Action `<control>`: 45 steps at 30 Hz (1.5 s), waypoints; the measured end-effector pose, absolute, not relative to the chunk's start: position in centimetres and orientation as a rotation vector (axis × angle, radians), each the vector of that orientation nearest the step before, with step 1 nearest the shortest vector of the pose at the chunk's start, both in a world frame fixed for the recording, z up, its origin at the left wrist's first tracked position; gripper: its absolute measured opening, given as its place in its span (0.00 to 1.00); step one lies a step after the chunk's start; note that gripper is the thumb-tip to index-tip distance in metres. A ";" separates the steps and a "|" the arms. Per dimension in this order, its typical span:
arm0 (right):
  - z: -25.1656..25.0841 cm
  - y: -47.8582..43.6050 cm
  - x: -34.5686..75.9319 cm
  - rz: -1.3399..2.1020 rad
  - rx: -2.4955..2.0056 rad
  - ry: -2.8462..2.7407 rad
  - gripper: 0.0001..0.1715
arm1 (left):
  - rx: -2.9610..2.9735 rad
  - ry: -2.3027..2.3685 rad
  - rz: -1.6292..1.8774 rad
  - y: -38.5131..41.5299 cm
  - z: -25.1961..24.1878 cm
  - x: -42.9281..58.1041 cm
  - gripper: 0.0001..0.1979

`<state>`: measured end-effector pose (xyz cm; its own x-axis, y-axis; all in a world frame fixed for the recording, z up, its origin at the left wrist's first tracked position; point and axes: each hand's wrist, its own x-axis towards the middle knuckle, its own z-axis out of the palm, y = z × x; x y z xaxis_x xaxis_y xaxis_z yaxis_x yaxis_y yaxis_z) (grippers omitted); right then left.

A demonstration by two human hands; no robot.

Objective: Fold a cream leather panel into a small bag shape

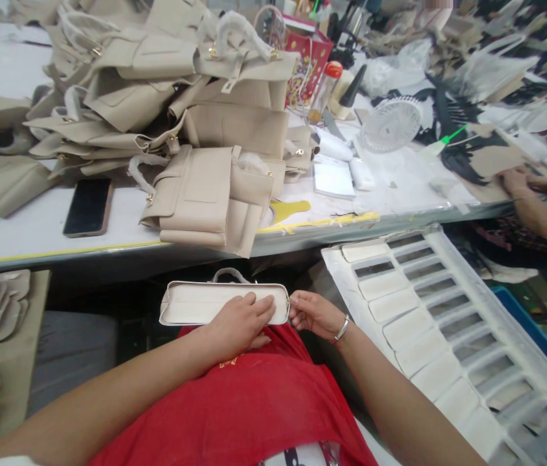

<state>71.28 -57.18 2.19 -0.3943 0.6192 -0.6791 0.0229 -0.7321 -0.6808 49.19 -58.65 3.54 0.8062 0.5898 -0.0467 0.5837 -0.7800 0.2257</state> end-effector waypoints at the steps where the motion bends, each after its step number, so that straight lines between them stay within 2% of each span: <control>1: 2.3 -57.0 71.1 2.155 -1.519 -0.956 0.20 | 2.769 0.917 0.037 -58.7 3.5 49.2 0.28; 7: 4.2 -56.1 69.4 1.702 -1.996 -1.796 0.12 | 2.811 0.973 0.002 -59.1 3.7 49.7 0.28; 12: 5.8 -55.9 67.8 1.128 -2.098 -2.339 0.12 | 2.812 0.987 -0.054 -59.2 3.9 49.9 0.26; 15: 6.1 -55.9 67.2 0.853 -2.140 -2.442 0.12 | 2.812 0.984 -0.069 -59.2 3.9 49.9 0.26; 17: 6.0 -55.8 67.3 1.034 -2.156 -2.304 0.14 | 2.807 0.986 -0.069 -59.1 3.8 49.8 0.27; 21: 4.9 -55.8 69.2 1.934 -1.925 -1.527 0.19 | 2.796 0.974 -0.051 -59.1 3.7 49.7 0.29; 24: 3.8 -55.9 70.5 2.202 -1.693 -1.129 0.21 | 2.790 0.973 -0.042 -59.0 3.6 49.5 0.30; 27: 3.1 -55.7 70.4 2.156 -1.784 -1.110 0.22 | 2.785 0.947 -0.025 -58.9 3.4 49.3 0.29; 32: 3.9 -54.8 68.9 2.034 -2.020 -1.321 0.18 | 2.747 0.933 -0.002 -58.7 3.5 49.6 0.30; 35: 5.0 -54.7 68.4 1.979 -2.109 -1.447 0.18 | 2.667 0.910 0.063 -58.9 4.6 49.3 0.33; 38: 5.1 -54.8 68.5 1.964 -2.124 -1.541 0.20 | 2.455 0.922 0.329 -59.2 5.6 46.6 0.40; 40: 4.7 -54.6 68.7 1.996 -2.107 -1.586 0.22 | 2.195 1.157 0.628 -59.6 5.9 43.2 0.33; 42: 4.5 -54.4 68.7 2.023 -2.100 -1.620 0.23 | 1.796 1.556 0.863 -60.0 5.6 39.2 0.19; 43: 4.5 -54.3 68.7 2.027 -2.098 -1.635 0.23 | 1.582 1.715 0.868 -60.1 5.1 37.2 0.17; 45: 4.8 -54.2 68.6 2.013 -2.105 -1.664 0.24 | 1.228 1.749 0.712 -60.2 3.8 34.0 0.19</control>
<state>68.56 -54.22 4.78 -0.1989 0.4888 -0.8494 0.7422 -0.4909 -0.4563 34.02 -60.18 3.76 -0.1457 0.9355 -0.3220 0.4443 0.3527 0.8236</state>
